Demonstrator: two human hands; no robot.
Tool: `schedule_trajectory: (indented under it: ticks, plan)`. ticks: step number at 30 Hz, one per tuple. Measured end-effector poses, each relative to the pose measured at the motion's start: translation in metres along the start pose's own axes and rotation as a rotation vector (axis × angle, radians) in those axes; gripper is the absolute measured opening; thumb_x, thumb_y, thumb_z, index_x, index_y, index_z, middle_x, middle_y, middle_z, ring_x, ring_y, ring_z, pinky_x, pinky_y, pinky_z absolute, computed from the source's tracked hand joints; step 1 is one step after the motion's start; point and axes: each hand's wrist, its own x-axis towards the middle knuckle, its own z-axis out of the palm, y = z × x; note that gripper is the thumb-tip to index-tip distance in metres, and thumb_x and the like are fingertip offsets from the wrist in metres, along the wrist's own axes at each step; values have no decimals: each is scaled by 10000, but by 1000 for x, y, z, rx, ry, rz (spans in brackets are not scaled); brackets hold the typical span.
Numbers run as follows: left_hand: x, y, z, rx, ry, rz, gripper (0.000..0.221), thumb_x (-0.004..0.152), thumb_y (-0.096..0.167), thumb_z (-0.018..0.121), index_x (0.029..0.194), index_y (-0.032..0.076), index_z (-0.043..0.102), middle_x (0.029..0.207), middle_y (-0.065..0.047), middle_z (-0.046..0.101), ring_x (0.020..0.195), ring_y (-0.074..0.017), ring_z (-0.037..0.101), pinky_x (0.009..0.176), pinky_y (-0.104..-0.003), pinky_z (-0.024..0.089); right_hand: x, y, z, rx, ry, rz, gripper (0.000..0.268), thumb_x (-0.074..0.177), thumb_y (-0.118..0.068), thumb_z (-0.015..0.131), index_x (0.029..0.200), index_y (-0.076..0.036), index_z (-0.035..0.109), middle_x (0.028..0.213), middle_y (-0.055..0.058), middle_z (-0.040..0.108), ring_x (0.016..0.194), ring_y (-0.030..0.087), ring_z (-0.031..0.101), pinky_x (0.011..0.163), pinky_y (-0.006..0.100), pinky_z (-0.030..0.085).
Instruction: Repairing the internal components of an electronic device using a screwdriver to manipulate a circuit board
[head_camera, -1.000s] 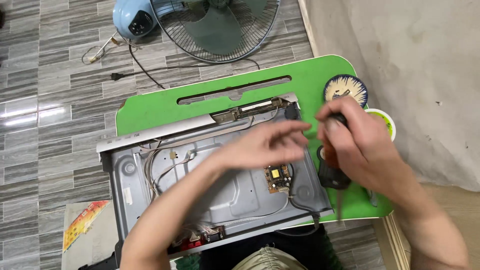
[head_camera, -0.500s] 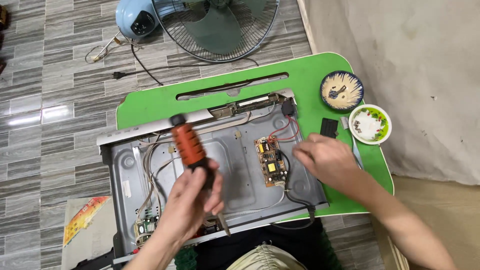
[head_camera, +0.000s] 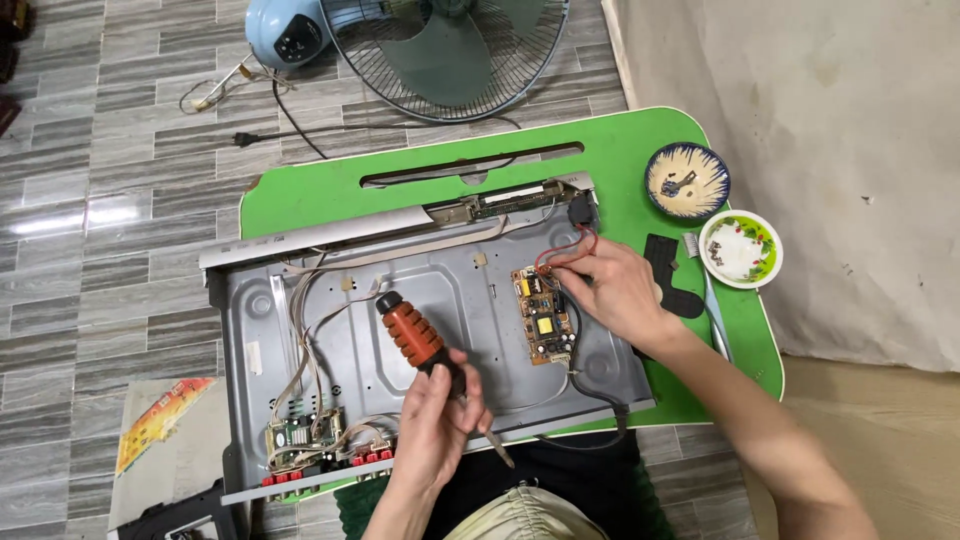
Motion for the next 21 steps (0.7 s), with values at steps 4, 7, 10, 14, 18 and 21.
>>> schedule_trajectory:
  ticks: [4, 7, 10, 14, 18, 21]
  plan:
    - [4, -1, -3, -1, 17, -38, 300, 1076, 229, 492, 1246, -14, 540, 892, -151, 593, 540, -162, 444, 540, -343, 480, -3, 7, 3, -25, -90, 127, 170, 932, -275, 754, 1076, -216, 821, 1062, -66, 753, 906, 184, 734, 577, 389, 566]
    - [3, -3, -5, -6, 20, -57, 298, 1079, 232, 483, 1244, -11, 536, 891, -159, 586, 523, -163, 432, 532, -348, 471, 2, 2, 0, 6, -73, 118, 137, 933, -251, 763, 1050, -220, 827, 1010, -89, 745, 901, 136, 726, 588, 359, 562]
    - [2, -4, -6, -3, 25, -59, 300, 1072, 233, 495, 1254, -3, 530, 896, -163, 587, 521, -160, 430, 531, -351, 483, -3, 10, 10, -12, -30, 79, 102, 939, -226, 739, 986, -196, 823, 1019, -92, 782, 878, 177, 743, 686, 396, 586]
    - [1, -4, -4, -6, 11, -80, 297, 1075, 219, 490, 1264, -7, 523, 886, -155, 585, 518, -155, 429, 530, -348, 504, -6, 10, 13, -4, -14, 21, 121, 952, -188, 710, 1046, -203, 786, 1041, -77, 758, 862, 192, 725, 730, 393, 556]
    - [1, -3, -3, 25, 8, -86, 298, 1072, 223, 492, 1258, -8, 518, 892, -160, 571, 524, -157, 433, 529, -348, 510, -4, 10, 7, 25, -45, 24, 125, 958, -219, 695, 1029, -170, 786, 1081, -92, 761, 945, 200, 720, 804, 418, 561]
    - [0, -3, -3, 37, 11, -88, 304, 1069, 224, 497, 1259, -12, 520, 889, -162, 568, 524, -157, 432, 528, -348, 510, -3, 12, 6, 33, -120, 80, 173, 955, -291, 705, 1038, -183, 811, 1063, -90, 753, 958, 193, 716, 767, 417, 571]
